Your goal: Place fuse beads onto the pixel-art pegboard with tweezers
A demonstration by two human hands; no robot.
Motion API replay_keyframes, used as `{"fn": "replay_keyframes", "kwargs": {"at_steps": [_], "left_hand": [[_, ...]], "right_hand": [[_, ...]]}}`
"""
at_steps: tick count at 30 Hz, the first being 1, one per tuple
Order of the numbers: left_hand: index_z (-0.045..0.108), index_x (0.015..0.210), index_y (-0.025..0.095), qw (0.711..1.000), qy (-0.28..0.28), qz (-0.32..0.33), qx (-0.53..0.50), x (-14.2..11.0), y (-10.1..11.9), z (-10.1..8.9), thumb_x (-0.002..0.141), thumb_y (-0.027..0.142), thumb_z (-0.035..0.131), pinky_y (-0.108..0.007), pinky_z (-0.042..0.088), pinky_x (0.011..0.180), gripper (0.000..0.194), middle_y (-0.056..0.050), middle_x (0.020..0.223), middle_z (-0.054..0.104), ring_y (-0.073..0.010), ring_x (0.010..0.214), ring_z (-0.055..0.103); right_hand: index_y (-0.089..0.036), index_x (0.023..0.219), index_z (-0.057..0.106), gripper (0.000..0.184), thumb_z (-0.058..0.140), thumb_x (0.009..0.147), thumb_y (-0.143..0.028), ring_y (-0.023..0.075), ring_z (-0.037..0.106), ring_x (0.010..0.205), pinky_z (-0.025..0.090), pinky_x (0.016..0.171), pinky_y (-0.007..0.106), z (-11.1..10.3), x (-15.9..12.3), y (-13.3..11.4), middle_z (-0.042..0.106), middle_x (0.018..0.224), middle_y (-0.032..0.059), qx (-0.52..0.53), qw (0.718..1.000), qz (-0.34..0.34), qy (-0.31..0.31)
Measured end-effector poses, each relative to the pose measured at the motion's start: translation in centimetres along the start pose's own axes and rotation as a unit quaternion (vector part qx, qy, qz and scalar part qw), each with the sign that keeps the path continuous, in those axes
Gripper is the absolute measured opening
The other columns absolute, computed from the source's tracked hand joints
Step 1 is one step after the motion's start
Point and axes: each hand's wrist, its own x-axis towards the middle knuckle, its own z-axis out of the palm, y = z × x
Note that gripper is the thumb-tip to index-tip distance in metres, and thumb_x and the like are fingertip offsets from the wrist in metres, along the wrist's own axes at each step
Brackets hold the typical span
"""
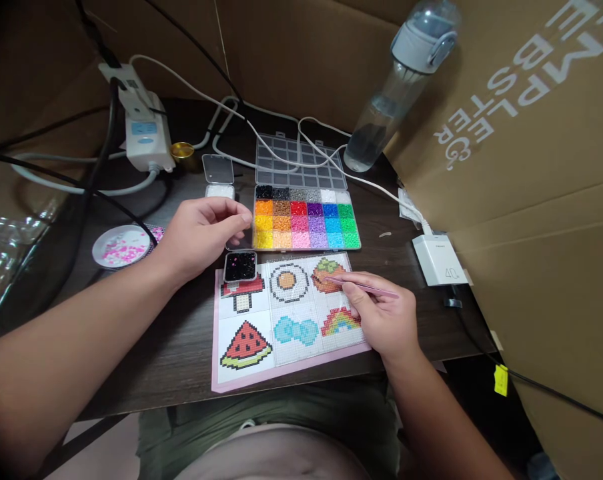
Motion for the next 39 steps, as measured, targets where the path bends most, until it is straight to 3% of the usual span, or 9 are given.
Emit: {"fn": "replay_keyframes", "kwargs": {"at_steps": [18, 25, 33, 39], "left_hand": [[0.068, 0.072, 0.018, 1.0, 0.002, -0.002, 0.002, -0.01, -0.04, -0.02, 0.076, 0.025, 0.068, -0.022, 0.044, 0.055, 0.008, 0.0, 0.067, 0.063, -0.0093, 0.056, 0.053], [0.069, 0.073, 0.018, 1.0, 0.002, 0.001, 0.007, 0.08, -0.06, -0.09, 0.076, 0.026, 0.069, -0.022, 0.045, 0.055, 0.008, 0.0, 0.069, 0.064, -0.0093, 0.057, 0.054], [0.069, 0.072, 0.018, 1.0, 0.0, -0.007, 0.007, -0.09, 0.22, -0.02, 0.077, 0.025, 0.068, -0.023, 0.044, 0.056, 0.008, 0.001, 0.066, 0.062, -0.0099, 0.056, 0.053], [0.069, 0.072, 0.018, 1.0, -0.003, 0.001, 0.002, 0.02, -0.05, -0.09, 0.077, 0.025, 0.068, -0.023, 0.044, 0.056, 0.009, 0.001, 0.067, 0.063, -0.0097, 0.057, 0.054]], "right_hand": [[-0.019, 0.097, 0.081, 0.018, 0.075, 0.084, -0.03, 0.0081, 0.052, 0.043, 0.046, 0.038, 0.023, 0.34, 0.06, 0.04, 0.076, 0.079, 0.007, 0.021, 1.0, 0.02, 0.008], [-0.02, 0.099, 0.081, 0.019, 0.073, 0.085, -0.031, 0.0089, 0.053, 0.046, 0.046, 0.039, 0.024, 0.32, 0.17, 0.21, 0.078, 0.084, 0.0078, 0.014, 1.0, 0.006, -0.021], [-0.02, 0.092, 0.082, 0.015, 0.074, 0.08, -0.025, 0.0079, 0.051, 0.042, 0.044, 0.037, 0.022, 0.62, 0.34, -0.66, 0.078, 0.081, 0.0076, 0.01, 1.0, 0.003, -0.01], [-0.023, 0.095, 0.082, 0.014, 0.072, 0.085, -0.026, 0.0079, 0.053, 0.047, 0.046, 0.04, 0.022, 0.34, 0.23, -0.23, 0.077, 0.084, 0.006, 0.005, 1.0, -0.018, -0.022]]}}
